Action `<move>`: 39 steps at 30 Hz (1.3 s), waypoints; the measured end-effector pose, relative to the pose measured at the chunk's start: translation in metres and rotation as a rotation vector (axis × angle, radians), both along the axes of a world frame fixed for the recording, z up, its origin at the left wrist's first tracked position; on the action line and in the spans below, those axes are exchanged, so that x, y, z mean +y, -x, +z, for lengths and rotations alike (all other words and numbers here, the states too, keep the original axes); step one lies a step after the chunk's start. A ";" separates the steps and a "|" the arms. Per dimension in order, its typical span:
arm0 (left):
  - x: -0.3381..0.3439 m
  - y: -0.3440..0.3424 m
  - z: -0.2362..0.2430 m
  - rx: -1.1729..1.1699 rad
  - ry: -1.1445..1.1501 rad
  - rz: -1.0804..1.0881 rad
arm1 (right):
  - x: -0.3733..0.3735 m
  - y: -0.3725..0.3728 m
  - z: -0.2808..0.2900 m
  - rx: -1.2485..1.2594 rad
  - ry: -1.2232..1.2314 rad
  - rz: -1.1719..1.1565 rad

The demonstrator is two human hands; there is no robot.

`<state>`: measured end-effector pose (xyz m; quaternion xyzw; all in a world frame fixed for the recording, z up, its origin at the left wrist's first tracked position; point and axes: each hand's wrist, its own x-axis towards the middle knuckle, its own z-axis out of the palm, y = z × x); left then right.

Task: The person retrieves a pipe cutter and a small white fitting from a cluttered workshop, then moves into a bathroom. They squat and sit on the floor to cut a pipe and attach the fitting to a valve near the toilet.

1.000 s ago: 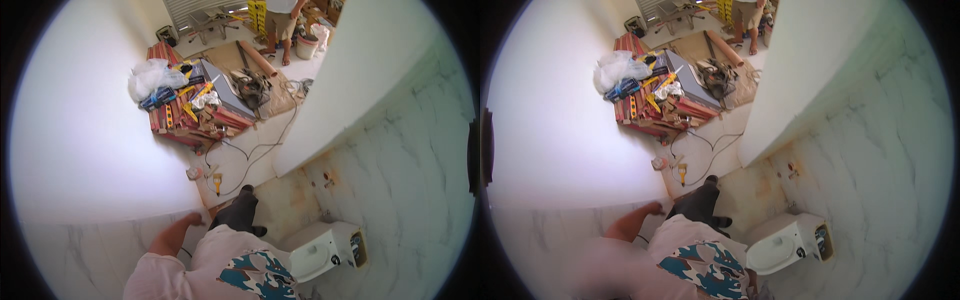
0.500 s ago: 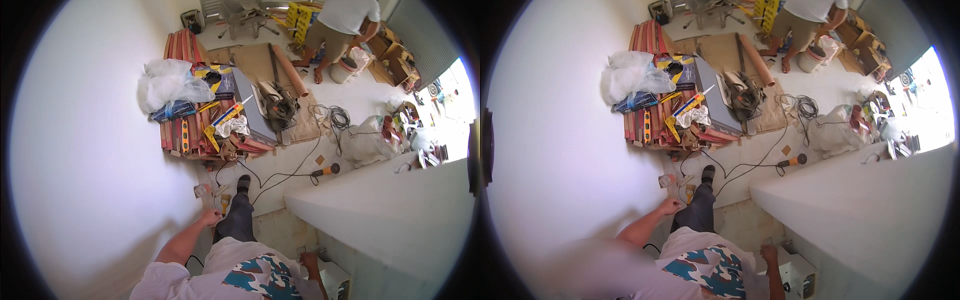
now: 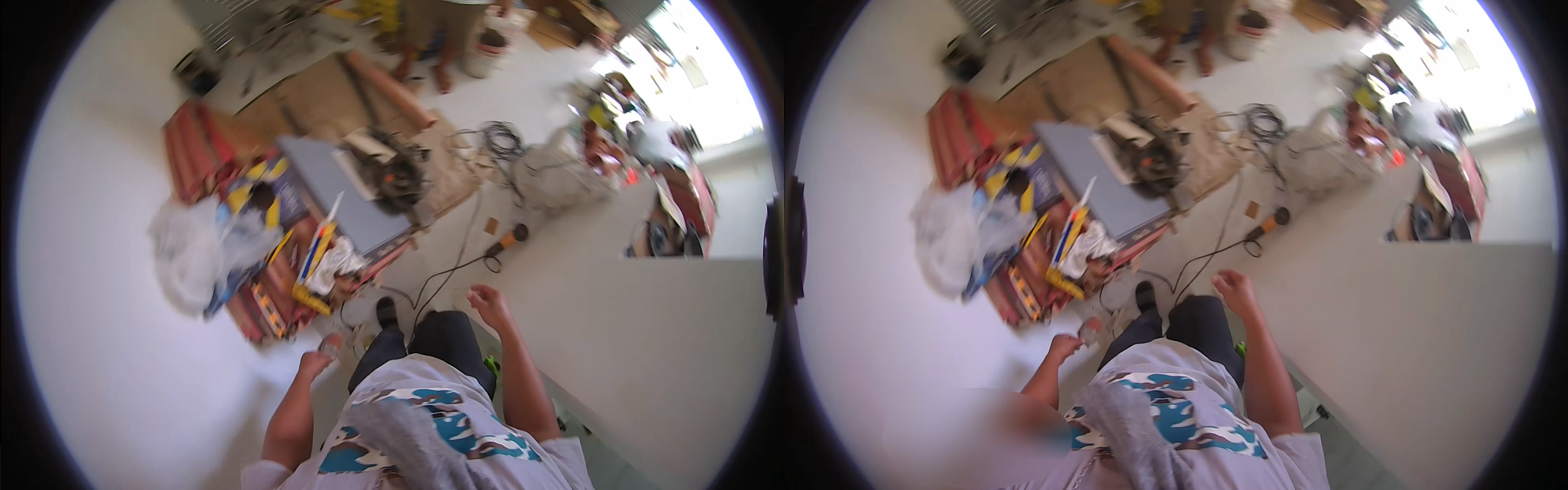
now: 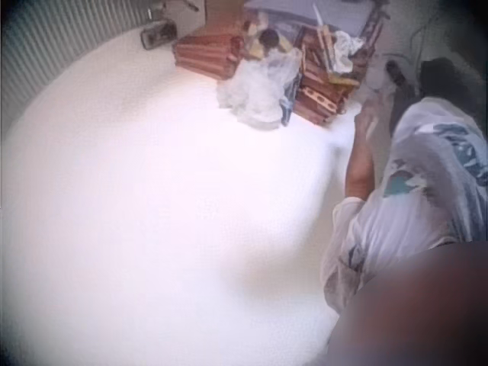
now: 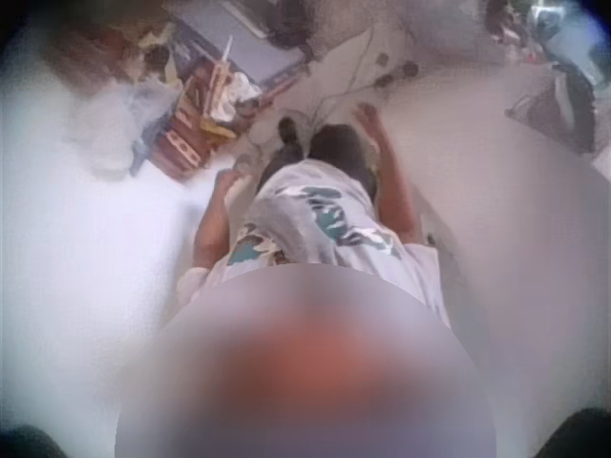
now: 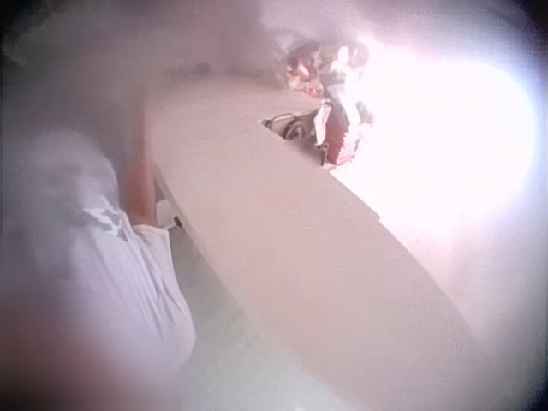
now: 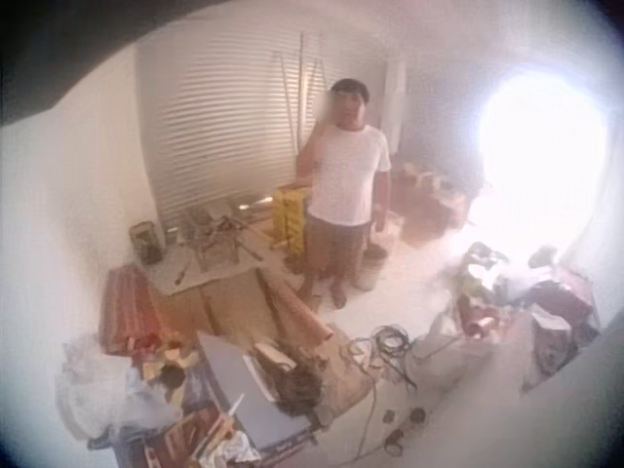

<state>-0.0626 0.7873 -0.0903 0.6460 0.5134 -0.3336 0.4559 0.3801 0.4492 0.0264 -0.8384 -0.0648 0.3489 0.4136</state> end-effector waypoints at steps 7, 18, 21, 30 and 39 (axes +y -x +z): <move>0.045 -0.137 0.044 -0.126 0.112 0.039 | -0.043 -0.100 -0.089 0.312 0.155 -0.498; 0.088 -0.517 0.047 -0.059 -0.009 -0.664 | -0.116 -0.272 -0.137 0.505 0.422 -0.389; 0.082 -0.668 0.043 -0.238 0.019 -0.341 | -0.112 -0.358 -0.111 0.132 0.301 -0.260; 0.088 -1.016 0.065 -0.321 0.113 -0.104 | -0.098 -0.573 -0.103 0.252 0.290 -0.590; 0.121 -1.360 -0.012 -0.242 0.007 -0.720 | -0.116 -0.684 -0.171 0.438 0.196 -1.353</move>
